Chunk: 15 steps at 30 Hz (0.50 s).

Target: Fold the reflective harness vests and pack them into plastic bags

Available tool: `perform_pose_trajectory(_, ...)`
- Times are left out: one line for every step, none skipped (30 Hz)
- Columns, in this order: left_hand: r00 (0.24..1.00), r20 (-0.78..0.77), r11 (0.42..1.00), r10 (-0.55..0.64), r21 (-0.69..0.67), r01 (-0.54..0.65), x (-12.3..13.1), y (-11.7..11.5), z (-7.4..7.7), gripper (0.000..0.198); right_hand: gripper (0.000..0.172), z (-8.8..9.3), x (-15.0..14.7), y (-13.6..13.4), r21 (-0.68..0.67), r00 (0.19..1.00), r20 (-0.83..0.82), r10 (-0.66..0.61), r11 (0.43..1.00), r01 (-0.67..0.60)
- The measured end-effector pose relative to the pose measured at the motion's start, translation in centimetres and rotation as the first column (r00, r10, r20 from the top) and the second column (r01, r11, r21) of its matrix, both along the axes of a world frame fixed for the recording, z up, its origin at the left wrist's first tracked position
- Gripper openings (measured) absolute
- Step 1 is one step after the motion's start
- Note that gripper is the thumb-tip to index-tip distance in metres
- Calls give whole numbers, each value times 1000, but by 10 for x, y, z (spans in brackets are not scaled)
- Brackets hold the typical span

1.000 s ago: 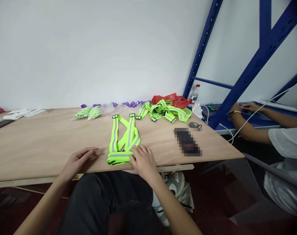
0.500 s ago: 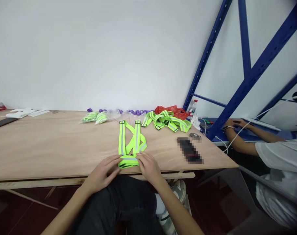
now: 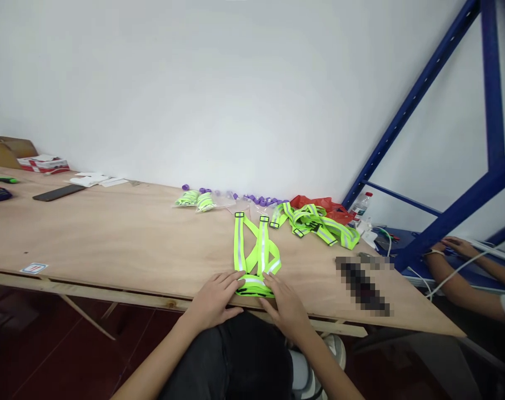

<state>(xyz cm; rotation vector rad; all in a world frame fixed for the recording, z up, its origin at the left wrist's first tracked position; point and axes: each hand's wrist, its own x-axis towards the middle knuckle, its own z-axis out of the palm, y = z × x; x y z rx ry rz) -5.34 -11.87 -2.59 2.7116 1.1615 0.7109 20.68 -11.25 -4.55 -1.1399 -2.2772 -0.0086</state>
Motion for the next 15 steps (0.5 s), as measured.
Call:
perform_pose_trajectory(1000, -14, 1000, -1, 5, 1, 0, 1, -1, 55, 41, 0, 1, 0, -7, 1000, 4, 0, 1000, 0)
perform_pose_trajectory(1000, -23, 1000, -2, 10, 2, 0, 2, -2, 55, 44, 1, 1, 0, -18, 1000, 12, 0, 1000, 0)
perform_pose_trajectory(1000, -30, 1000, -3, 15, 4, -1, 2, -2, 54, 48, 1, 2, 0, -30, 1000, 23, 3, 1000, -2)
perform_pose_trajectory(999, -35, 1000, -5, 18, 5, -1, 3, -2, 53, 52, 2, 3, 1, -44, 999, 37, 7, 999, -6)
perform_pose_trajectory(999, -38, 1000, -4, 20, 5, -1, 3, -2, 53, 57, 2, 4, 1, -56, 999, 50, 11, 998, -8)
perform_pose_trajectory(999, -38, 1000, -2, 21, 2, -1, 3, -2, 52, 61, 2, 5, 1, -66, 998, 60, 13, 998, -9)
perform_pose_trajectory(999, -37, 1000, 4, 21, -3, -1, 3, -2, 51, 63, 3, 5, 1, -73, 998, 67, 14, 997, -9)
perform_pose_trajectory(999, -34, 1000, 9, 22, -9, -1, 3, -1, 51, 64, 3, 5, 1, -78, 998, 69, 13, 997, -8)
perform_pose_trajectory(999, -28, 1000, 15, 24, -14, 0, 3, -1, 50, 64, 3, 5, 1, -81, 998, 67, 12, 997, -6)
perform_pose_trajectory(1000, -22, 999, 20, 27, -20, 0, 2, 0, 49, 64, 4, 5, 1, -85, 998, 60, 10, 996, -5)
perform_pose_trajectory(1000, -15, 999, 23, 30, -22, 0, 2, 1, 49, 64, 4, 5, 1, -89, 999, 51, 9, 996, -5)
perform_pose_trajectory(1000, -10, 999, 23, 32, -23, 0, 2, 1, 48, 64, 5, 4, 1, -94, 999, 41, 9, 996, -6)
perform_pose_trajectory(1000, -6, 999, 21, 32, -21, 1, 1, 2, 46, 64, 5, 4, 1, -98, 999, 32, 9, 995, -6)
perform_pose_trajectory(1000, -3, 999, 18, 31, -17, 1, 1, 2, 45, 64, 5, 4, 1, -101, 1000, 25, 10, 995, -7)
perform_pose_trajectory(1000, -1, 999, 13, 29, -13, 1, 1, 2, 44, 65, 5, 3, 1, -105, 1000, 20, 12, 994, -9)
